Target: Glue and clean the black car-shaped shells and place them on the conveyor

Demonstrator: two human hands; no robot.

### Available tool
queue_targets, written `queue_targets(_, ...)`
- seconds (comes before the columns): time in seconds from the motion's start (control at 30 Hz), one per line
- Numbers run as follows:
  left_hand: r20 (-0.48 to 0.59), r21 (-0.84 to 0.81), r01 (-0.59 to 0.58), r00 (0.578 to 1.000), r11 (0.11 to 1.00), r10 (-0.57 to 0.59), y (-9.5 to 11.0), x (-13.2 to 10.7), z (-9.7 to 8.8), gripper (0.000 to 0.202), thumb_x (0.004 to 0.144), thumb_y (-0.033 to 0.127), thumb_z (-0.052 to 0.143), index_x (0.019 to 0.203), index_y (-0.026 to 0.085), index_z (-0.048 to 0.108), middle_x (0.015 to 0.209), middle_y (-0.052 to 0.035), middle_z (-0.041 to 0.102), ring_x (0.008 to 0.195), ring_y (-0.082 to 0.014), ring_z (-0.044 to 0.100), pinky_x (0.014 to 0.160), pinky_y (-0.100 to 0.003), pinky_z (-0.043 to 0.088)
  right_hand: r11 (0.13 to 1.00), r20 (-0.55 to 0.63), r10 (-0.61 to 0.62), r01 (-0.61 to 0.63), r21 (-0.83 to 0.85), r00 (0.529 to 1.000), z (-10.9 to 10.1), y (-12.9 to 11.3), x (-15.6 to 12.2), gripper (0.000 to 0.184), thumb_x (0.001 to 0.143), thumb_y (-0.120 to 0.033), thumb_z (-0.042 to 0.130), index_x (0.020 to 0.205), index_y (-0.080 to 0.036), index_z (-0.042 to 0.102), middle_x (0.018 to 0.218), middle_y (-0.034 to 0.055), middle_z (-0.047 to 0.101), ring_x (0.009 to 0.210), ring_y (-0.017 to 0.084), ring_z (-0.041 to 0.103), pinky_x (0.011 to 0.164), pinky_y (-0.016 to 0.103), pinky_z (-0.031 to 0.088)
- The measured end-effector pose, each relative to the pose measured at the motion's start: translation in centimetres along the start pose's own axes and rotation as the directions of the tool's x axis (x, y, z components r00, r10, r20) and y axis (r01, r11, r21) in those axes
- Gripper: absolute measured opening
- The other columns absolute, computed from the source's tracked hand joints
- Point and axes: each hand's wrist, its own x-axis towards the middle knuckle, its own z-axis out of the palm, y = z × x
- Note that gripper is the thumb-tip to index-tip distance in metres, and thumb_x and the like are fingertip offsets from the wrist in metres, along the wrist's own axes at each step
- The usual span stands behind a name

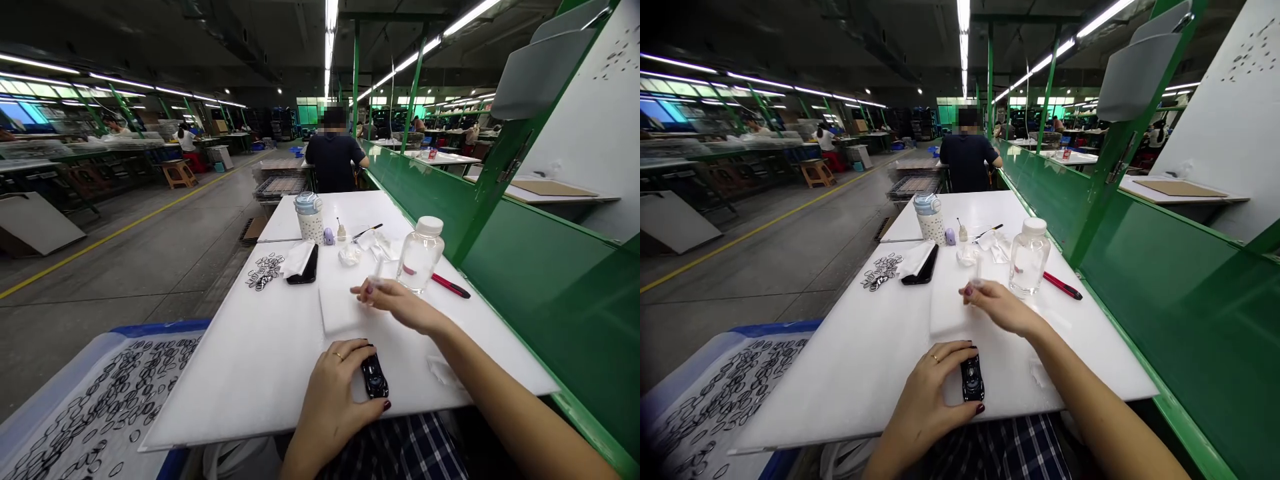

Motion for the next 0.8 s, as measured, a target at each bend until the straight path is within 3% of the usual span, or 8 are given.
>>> queue_targets(0.07,-0.038,-0.028,0.028,0.999,0.999,-0.030,0.2,0.0,0.3,0.056,0.056,0.023,0.085,0.110,0.022,0.070,0.119,-0.0068,0.066,0.111,-0.0300,0.058,0.100,-0.048,0.046,0.994,-0.099,-0.018,0.028,0.103,0.995,0.1,-0.1,-1.1,0.026,0.094,-0.046,0.048,0.090,-0.022,0.056,0.097,0.0045,0.062,0.096,0.019,0.057,0.086,0.034,0.044)
queue_targets(0.13,-0.067,-0.040,0.051,0.996,0.998,-0.053,0.4,-0.1,0.5,0.053,0.056,0.027,0.086,0.107,0.023,0.072,0.113,-0.0051,0.068,0.108,-0.0298,0.059,0.098,-0.047,0.046,0.977,-0.232,-0.019,0.068,0.204,0.973,1.0,0.1,-2.4,0.021,0.094,-0.045,0.050,0.101,-0.026,0.055,0.088,0.0003,0.055,0.088,0.016,0.052,0.082,0.031,0.040)
queue_targets(0.23,-0.081,-0.063,0.058,0.995,0.996,-0.063,0.6,-0.1,0.6,0.048,0.061,0.031,0.084,0.107,0.026,0.072,0.112,-0.0018,0.069,0.107,-0.0283,0.059,0.096,-0.046,0.045,0.905,-0.233,0.073,0.034,0.424,0.970,2.9,0.9,-4.2,0.024,0.088,-0.044,0.061,0.105,-0.027,0.057,0.075,-0.0025,0.041,0.071,0.015,0.038,0.069,0.029,0.032)
queue_targets(0.33,-0.078,-0.109,0.089,0.992,0.990,-0.098,0.7,0.2,0.6,0.043,0.064,0.032,0.082,0.105,0.030,0.072,0.109,0.0018,0.070,0.105,-0.0263,0.059,0.094,-0.044,0.045,0.839,-0.114,0.116,-0.036,0.542,0.987,3.7,0.7,-5.2,0.042,0.078,-0.062,0.063,0.093,-0.022,0.062,0.073,-0.0004,0.041,0.069,0.016,0.034,0.067,0.032,0.028)
queue_targets(0.4,-0.083,-0.138,0.114,0.989,0.984,-0.126,0.8,0.4,0.6,0.038,0.063,0.031,0.082,0.100,0.031,0.073,0.105,0.0034,0.071,0.103,-0.0253,0.059,0.093,-0.043,0.045,0.793,-0.086,0.053,0.010,0.609,0.995,3.4,-0.4,-5.5,0.065,0.069,-0.084,0.051,0.081,-0.021,0.062,0.072,0.0011,0.041,0.068,0.018,0.034,0.066,0.033,0.029)
queue_targets(0.47,-0.095,-0.158,0.120,0.986,0.980,-0.136,0.9,0.5,0.6,0.032,0.063,0.030,0.081,0.094,0.031,0.074,0.099,0.0045,0.072,0.100,-0.0242,0.060,0.090,-0.041,0.045,0.717,-0.059,-0.053,0.079,0.693,0.997,2.9,-1.9,-5.6,0.076,0.062,-0.095,0.036,0.065,-0.021,0.054,0.065,0.0004,0.037,0.063,0.018,0.033,0.064,0.034,0.029)
queue_targets(0.6,-0.121,-0.187,0.109,0.984,0.976,-0.133,1.1,0.6,0.7,0.025,0.063,0.026,0.080,0.087,0.032,0.074,0.092,0.0064,0.072,0.096,-0.0221,0.060,0.087,-0.039,0.045,0.604,-0.106,-0.106,0.149,0.783,0.989,3.0,-3.7,-6.0,0.074,0.071,-0.091,0.024,0.049,-0.021,0.033,0.049,-0.0028,0.022,0.052,0.015,0.024,0.055,0.033,0.024)
queue_targets(0.8,-0.125,-0.197,0.096,0.985,0.976,-0.122,1.3,0.8,0.8,0.024,0.064,0.024,0.080,0.086,0.031,0.074,0.091,0.0073,0.072,0.093,-0.0207,0.061,0.085,-0.037,0.044,0.583,-0.261,-0.029,0.229,0.780,0.965,4.4,-3.4,-6.2,0.069,0.075,-0.084,0.026,0.048,-0.021,0.028,0.044,-0.0037,0.018,0.045,0.013,0.022,0.050,0.032,0.020)
